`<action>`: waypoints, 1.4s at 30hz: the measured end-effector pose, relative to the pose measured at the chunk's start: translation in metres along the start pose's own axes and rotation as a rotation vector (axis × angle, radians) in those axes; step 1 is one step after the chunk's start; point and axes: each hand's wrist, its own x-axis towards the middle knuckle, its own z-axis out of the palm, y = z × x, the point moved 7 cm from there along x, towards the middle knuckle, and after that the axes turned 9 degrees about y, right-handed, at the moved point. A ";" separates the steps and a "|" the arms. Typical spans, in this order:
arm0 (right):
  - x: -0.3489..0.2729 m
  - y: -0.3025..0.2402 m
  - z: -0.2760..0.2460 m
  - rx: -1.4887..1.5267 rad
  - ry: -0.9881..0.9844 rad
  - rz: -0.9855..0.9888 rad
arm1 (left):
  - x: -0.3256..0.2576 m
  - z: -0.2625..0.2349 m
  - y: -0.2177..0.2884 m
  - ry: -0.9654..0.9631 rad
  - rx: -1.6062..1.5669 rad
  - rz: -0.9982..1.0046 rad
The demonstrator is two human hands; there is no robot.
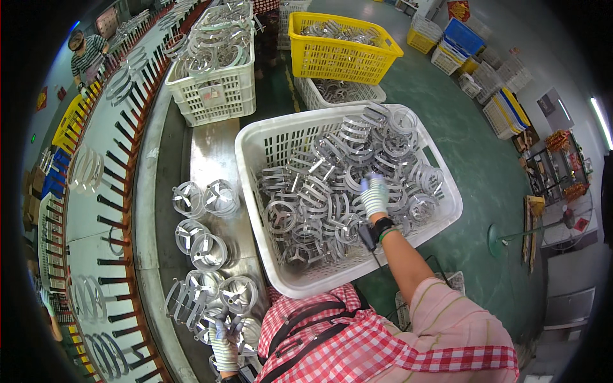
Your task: The person picks up metal rings from a white basket and places them onto a rotating rack, then removes finished rings and attaches them to plastic bases. They repeat this process, handling the rings and bases one at a time at the workstation.
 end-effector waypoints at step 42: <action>0.014 -0.122 -0.059 0.636 -0.337 -0.059 | 0.002 -0.191 0.278 1.353 0.705 0.850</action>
